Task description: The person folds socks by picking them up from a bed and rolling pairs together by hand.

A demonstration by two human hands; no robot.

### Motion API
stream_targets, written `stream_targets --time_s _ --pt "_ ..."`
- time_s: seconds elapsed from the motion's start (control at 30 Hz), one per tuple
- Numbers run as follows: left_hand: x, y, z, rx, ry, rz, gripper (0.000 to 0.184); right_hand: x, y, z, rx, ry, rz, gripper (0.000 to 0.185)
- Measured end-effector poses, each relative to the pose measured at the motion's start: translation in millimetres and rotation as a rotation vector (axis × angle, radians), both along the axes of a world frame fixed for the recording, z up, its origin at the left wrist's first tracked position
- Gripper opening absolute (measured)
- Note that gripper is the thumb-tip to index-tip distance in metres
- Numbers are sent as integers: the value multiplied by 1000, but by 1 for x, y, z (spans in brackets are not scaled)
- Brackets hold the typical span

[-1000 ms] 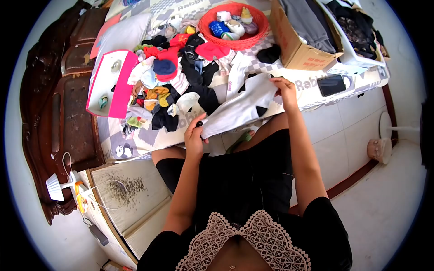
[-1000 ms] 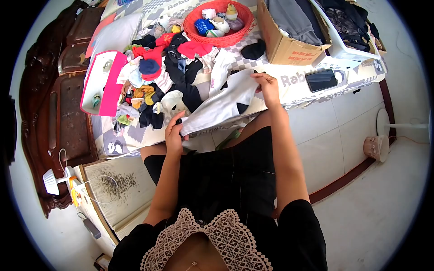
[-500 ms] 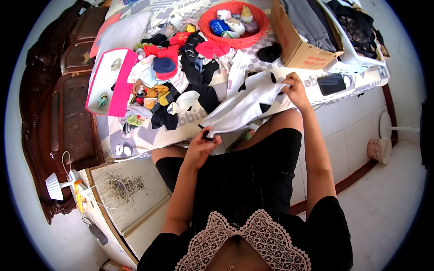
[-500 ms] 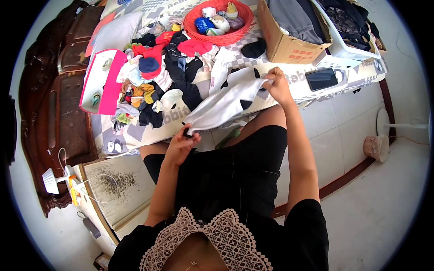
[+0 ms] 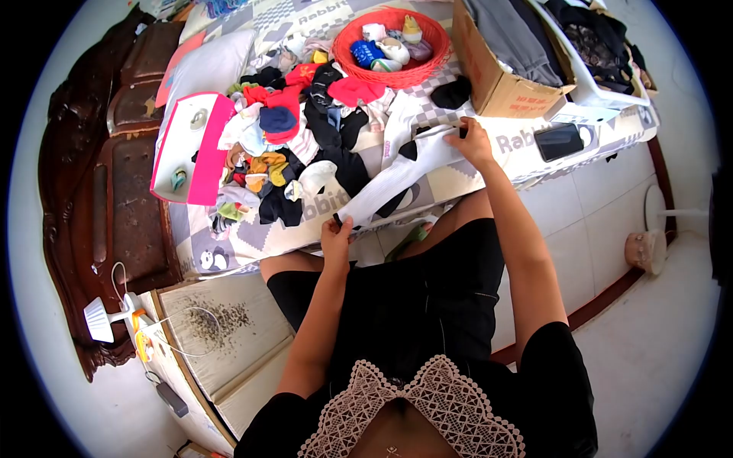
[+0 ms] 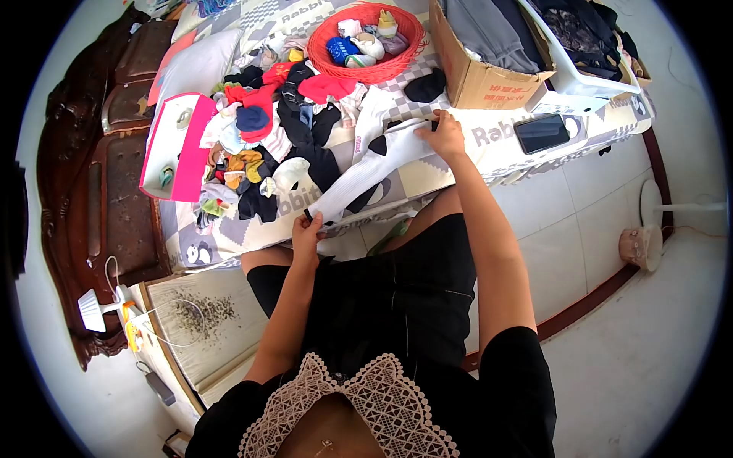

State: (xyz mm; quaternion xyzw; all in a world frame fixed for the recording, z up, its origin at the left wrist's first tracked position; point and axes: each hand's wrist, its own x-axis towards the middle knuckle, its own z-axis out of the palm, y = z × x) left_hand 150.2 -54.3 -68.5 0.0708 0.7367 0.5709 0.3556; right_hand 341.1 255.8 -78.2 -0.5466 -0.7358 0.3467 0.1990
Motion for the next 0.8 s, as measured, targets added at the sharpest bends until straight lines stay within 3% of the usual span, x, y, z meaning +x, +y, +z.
stream_targets --time_s 0.17,0.27,0.33,0.4,0.43,0.5,0.53,0.63,0.7,0.77,0.8 --pt "-11 9 -2 -128 11 -98 47 8 -17 22 -172 -24 109 57" --pt "-18 9 3 -162 51 -221 41 26 -26 14 -96 170 41 52" --pt "-26 10 5 -146 132 -257 35 41 -37 19 -276 502 3 41" --pt "-43 22 3 -81 551 -319 28 54 -49 27 -352 565 -19 37" --pt "-36 39 31 51 343 -202 23 60 -57 32 -425 628 -41 33" --pt "-53 72 52 123 516 -256 19 63 -76 40 -426 679 -86 32" --pt "-53 92 74 99 879 -249 18 64 -86 39 -446 806 -231 33" --pt "-57 149 108 227 1121 -235 25 59 -124 47 -531 1057 -569 35" --pt "-48 177 111 365 1123 -242 49 57 -149 32 -428 1070 -488 30" --pt "-19 181 120 286 1260 -237 57 52 -174 6 -846 1095 -550 26" --pt "-9 178 109 243 1247 -262 57 44 -187 12 -902 1073 -510 26"
